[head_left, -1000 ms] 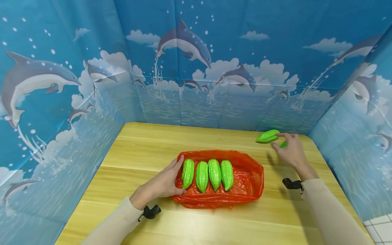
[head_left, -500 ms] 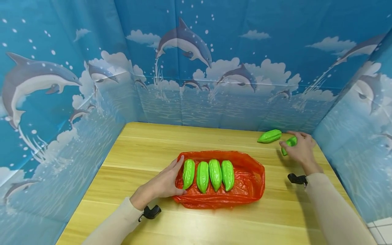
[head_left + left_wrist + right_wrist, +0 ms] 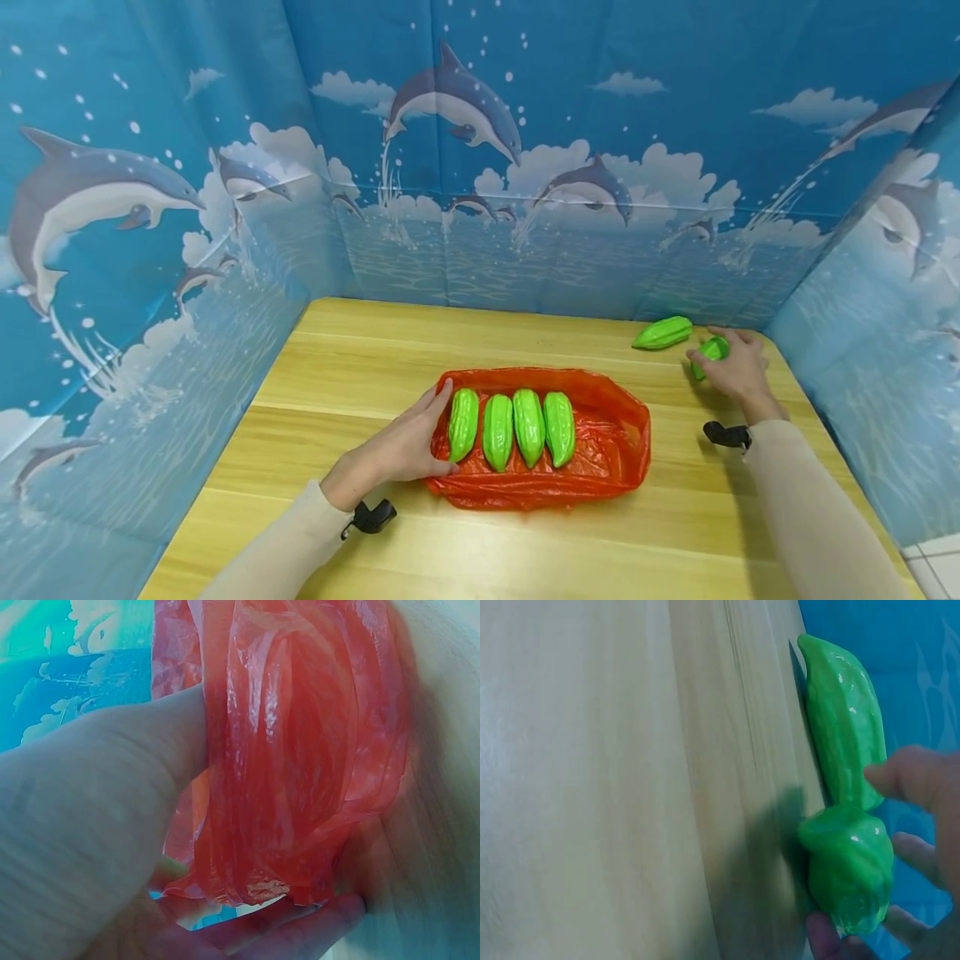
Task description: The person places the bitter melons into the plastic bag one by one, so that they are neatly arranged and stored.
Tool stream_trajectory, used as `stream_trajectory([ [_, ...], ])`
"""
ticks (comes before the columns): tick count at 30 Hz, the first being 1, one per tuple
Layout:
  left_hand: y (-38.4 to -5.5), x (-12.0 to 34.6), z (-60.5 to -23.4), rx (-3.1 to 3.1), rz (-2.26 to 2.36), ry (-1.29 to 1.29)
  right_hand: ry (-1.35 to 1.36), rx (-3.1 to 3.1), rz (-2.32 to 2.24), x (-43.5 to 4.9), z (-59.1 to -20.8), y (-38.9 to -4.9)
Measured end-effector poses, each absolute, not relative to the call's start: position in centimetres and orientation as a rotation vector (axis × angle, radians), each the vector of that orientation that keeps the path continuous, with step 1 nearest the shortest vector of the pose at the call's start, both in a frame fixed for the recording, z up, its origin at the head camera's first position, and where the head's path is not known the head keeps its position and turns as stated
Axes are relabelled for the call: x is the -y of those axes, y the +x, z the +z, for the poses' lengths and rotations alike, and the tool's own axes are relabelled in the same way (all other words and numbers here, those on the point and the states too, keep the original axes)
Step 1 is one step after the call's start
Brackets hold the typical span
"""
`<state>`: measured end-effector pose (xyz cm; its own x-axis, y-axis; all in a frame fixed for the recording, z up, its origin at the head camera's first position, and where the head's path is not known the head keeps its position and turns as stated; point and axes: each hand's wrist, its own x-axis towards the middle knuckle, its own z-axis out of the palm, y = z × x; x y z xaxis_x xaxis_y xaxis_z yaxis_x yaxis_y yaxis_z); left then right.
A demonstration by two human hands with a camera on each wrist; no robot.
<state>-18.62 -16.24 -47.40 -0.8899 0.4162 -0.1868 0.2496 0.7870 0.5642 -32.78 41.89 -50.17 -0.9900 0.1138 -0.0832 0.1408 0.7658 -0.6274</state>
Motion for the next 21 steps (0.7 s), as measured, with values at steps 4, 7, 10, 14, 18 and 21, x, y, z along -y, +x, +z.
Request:
stream_trajectory([
  [4, -18.7, 16.1, -47.3, -2.684, 0.784, 0.518, 0.244, -2.932, -1.054, -42.0, -50.2, -32.6],
  [7, -18.7, 16.1, -47.3, -2.685, 0.783, 0.515, 0.261, -2.942, -1.045, -42.0, -50.0, -32.5],
  [10, -18.7, 16.0, -47.3, -2.681, 0.782, 0.512, 0.265, -2.952, -1.04, -42.0, -50.0, -32.3],
  [14, -18.7, 16.0, -47.2, -2.673, 0.784, 0.508, 0.268, -2.964, -1.057, -41.8, -50.2, -32.1],
  [18, -18.6, 16.0, -47.2, -2.669, 0.789, 0.506, 0.276, -2.976, -1.079, -41.4, -50.3, -31.9],
  [21, -18.4, 16.0, -47.2, -2.669, 0.787, 0.499, 0.271, -2.979, -1.091, -41.1, -50.6, -31.7],
])
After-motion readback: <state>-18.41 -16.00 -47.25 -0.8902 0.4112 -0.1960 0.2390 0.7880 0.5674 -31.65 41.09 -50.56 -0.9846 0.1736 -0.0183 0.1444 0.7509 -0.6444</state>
